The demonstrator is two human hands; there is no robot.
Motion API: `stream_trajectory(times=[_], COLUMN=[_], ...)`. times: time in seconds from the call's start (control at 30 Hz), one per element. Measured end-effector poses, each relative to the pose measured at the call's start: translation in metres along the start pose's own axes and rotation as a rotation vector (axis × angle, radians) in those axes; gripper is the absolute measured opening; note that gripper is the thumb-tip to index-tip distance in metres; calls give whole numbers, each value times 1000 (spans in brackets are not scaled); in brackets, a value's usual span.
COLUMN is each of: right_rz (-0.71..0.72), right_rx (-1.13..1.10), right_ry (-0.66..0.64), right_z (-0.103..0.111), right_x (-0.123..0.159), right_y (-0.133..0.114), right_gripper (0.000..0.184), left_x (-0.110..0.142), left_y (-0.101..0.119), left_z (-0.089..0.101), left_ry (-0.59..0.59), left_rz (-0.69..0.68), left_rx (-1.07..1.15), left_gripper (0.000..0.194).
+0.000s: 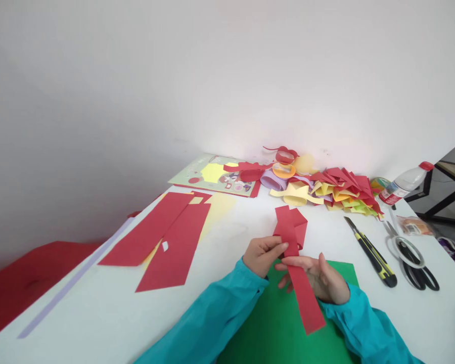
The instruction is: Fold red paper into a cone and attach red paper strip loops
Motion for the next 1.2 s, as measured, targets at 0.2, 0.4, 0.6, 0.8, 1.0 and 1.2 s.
stream_trajectory(times=[0.2, 0.4, 0.6, 0.8, 1.0, 1.2], right_rz=[-74, -34, -56, -111, -183, 177], right_rx=[67, 133, 83, 60, 188, 314], right_ry=[11, 117, 118, 101, 136, 397], right_z=[-8, -7, -9, -5, 0, 11], right_x=[0, -4, -5, -9, -7, 8], right_y=[4, 10, 18, 24, 18, -16], right_gripper=[68, 76, 76, 79, 87, 71], left_x=[8, 15, 22, 20, 15, 10], left_y=[18, 14, 14, 23, 30, 18], left_z=[3, -7, -3, 7, 21, 12], left_ry=[208, -6, 83, 344, 545, 475], left_rz=[-199, -206, -307, -261, -306, -37], left_rx=[-216, -244, -207, -199, -180, 103], left_gripper=[19, 19, 17, 18, 18, 25])
Point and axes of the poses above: each hand's wrist, its own x-axis away from the middle knuckle, its own z-axis out of the back of the hand, y = z × x, the point moved 3 cm from there along -x, towards the middle knuckle, and after that the axes turned 10 degrees about -z, right-handed, at the moved point
